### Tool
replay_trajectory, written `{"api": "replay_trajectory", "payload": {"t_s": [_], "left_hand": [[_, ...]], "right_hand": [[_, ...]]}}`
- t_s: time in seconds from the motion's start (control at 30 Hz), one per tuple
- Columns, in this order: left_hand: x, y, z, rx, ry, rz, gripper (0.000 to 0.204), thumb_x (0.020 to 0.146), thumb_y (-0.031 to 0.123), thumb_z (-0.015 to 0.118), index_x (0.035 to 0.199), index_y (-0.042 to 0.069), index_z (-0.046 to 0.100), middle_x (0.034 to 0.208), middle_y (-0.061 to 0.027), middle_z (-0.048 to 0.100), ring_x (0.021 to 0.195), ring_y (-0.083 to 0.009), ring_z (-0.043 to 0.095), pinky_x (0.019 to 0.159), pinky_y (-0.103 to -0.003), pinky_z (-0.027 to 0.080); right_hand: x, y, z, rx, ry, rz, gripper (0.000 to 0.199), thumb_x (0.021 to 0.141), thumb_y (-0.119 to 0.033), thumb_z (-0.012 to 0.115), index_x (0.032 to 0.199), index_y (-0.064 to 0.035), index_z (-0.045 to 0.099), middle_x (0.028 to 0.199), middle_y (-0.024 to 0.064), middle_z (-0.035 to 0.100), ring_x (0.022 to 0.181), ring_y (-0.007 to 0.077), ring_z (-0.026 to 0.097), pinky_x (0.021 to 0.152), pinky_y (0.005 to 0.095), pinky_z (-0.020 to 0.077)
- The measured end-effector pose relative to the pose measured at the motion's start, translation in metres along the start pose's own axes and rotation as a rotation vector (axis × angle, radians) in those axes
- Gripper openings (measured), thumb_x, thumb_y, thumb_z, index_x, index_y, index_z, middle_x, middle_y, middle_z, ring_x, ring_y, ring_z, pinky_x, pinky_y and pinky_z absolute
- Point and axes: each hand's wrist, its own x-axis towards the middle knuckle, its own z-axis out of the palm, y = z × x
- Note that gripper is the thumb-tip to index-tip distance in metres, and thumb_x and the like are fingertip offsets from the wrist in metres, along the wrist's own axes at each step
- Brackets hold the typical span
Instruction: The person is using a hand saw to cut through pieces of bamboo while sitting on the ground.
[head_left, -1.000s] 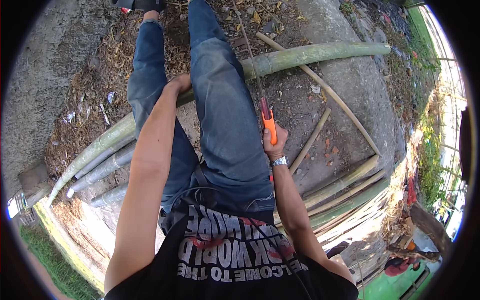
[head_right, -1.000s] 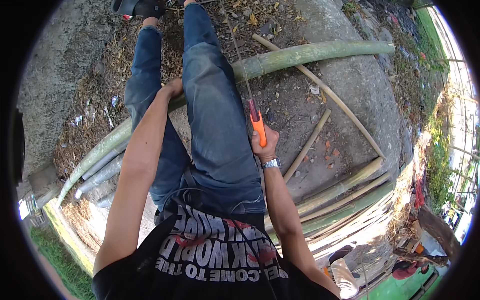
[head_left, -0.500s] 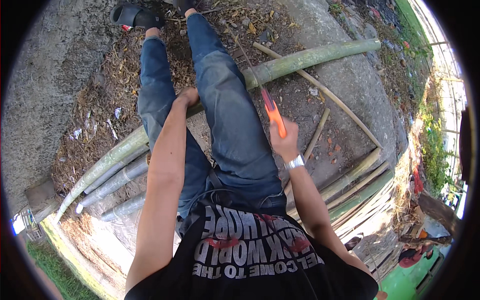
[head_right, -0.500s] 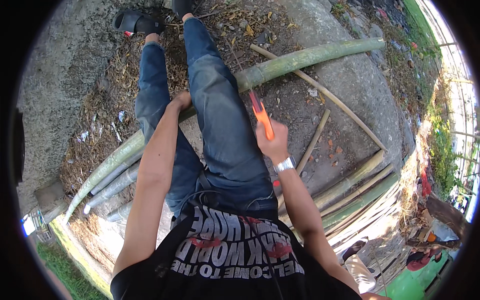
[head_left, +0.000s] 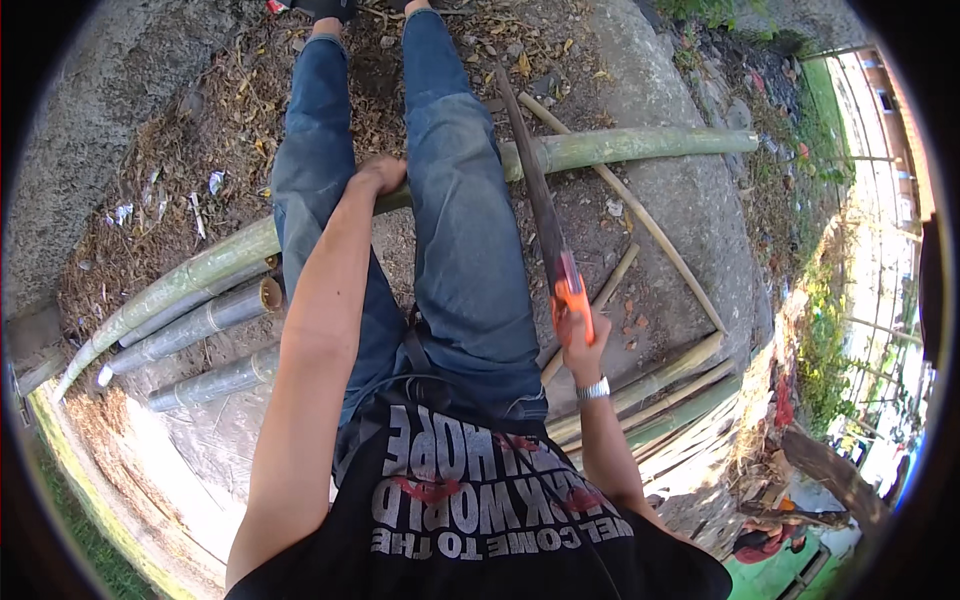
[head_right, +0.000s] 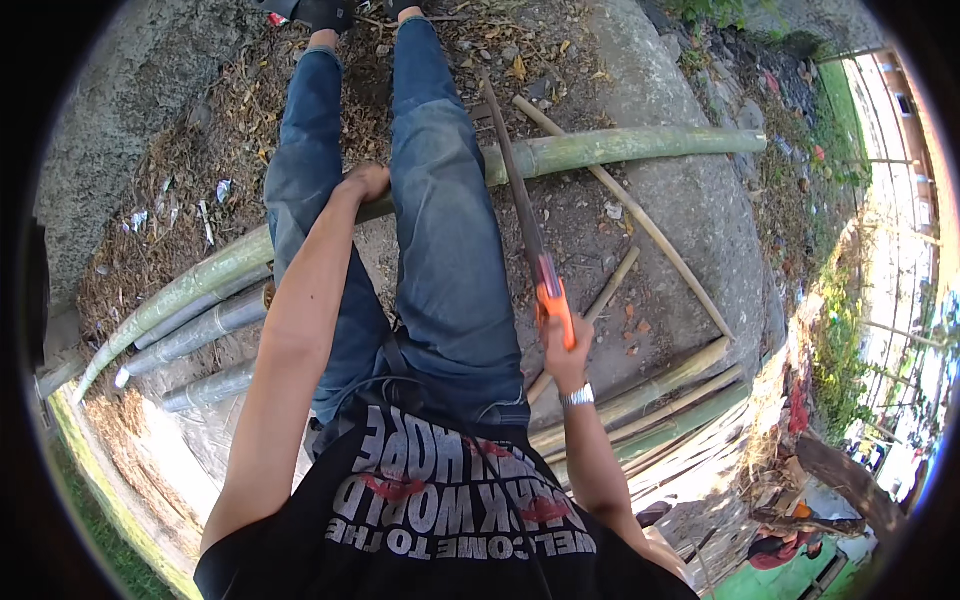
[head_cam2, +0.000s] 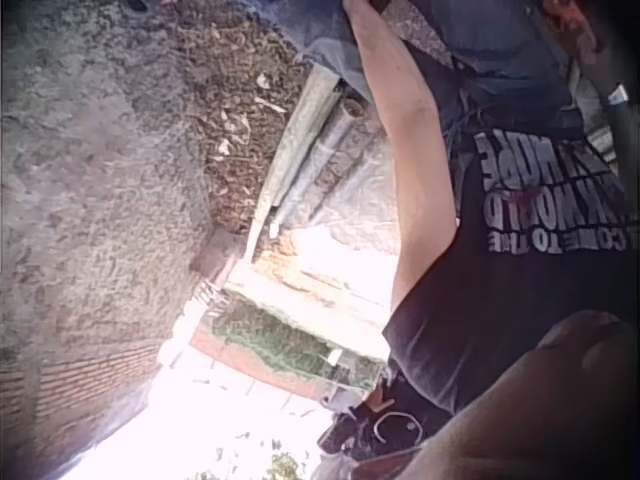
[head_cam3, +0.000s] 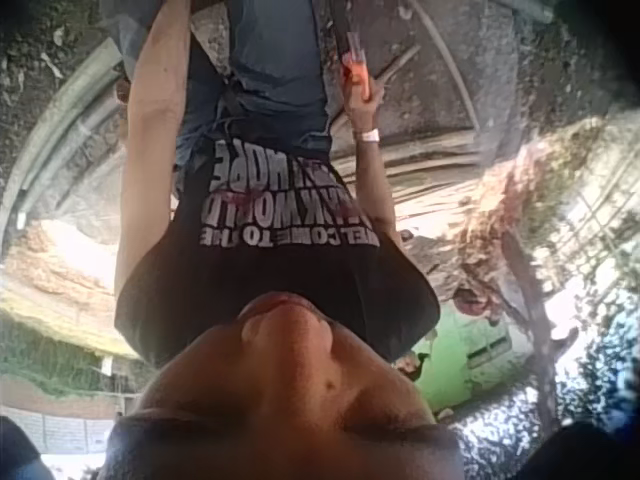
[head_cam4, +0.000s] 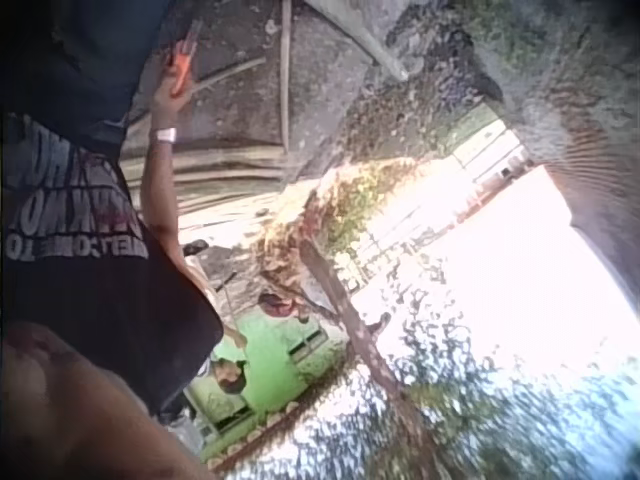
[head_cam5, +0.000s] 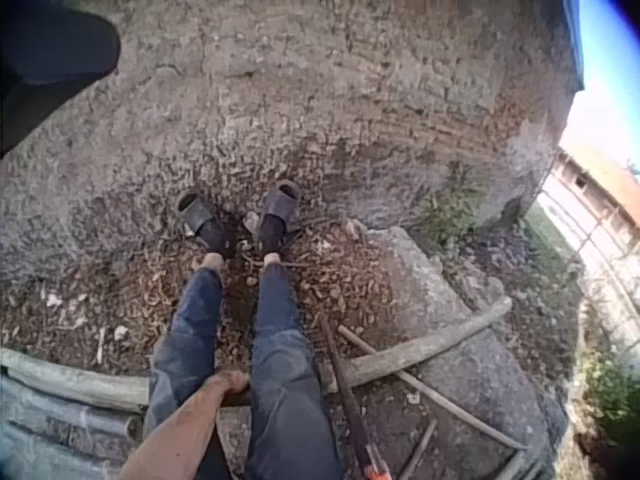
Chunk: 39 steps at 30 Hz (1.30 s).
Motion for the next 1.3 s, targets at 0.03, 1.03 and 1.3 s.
{"api": "replay_trajectory", "payload": {"t_s": [0.03, 1.03, 1.3], "left_hand": [[0.002, 0.001, -0.001, -0.017, 0.004, -0.013, 0.072, 0.102, 0.057, 0.029, 0.126, 0.001, 0.069, 0.139, -0.0226, 0.060, 0.134, -0.0348, 0.055, 0.111, -0.044, 0.044], [0.013, 0.019, 0.003, 0.200, -0.083, 0.103, 0.068, 0.104, 0.052, 0.027, 0.129, 0.005, 0.068, 0.140, -0.0200, 0.061, 0.134, -0.0358, 0.056, 0.112, -0.045, 0.045], [-0.006, 0.003, -0.005, 0.457, -0.044, 0.193, 0.057, 0.104, 0.038, 0.030, 0.131, 0.002, 0.066, 0.138, -0.0214, 0.062, 0.128, -0.0361, 0.060, 0.108, -0.047, 0.048]], "right_hand": [[-0.006, -0.008, -0.004, -0.005, -0.021, -0.001, 0.045, 0.104, -0.029, 0.056, 0.070, -0.0009, 0.058, 0.056, -0.0037, 0.051, 0.049, 0.0054, 0.046, 0.050, 0.0316, 0.0430], [-0.012, -0.035, 0.001, -0.237, -0.013, 0.084, 0.025, 0.096, -0.014, 0.060, 0.076, 0.0016, 0.062, 0.056, 0.0029, 0.050, 0.052, 0.0081, 0.048, 0.049, 0.0317, 0.0371], [0.023, -0.023, -0.003, -0.195, -0.080, 0.077, 0.029, 0.096, -0.019, 0.059, 0.076, 0.0013, 0.064, 0.056, 0.0071, 0.053, 0.052, 0.0134, 0.052, 0.052, 0.0361, 0.0405]]}}
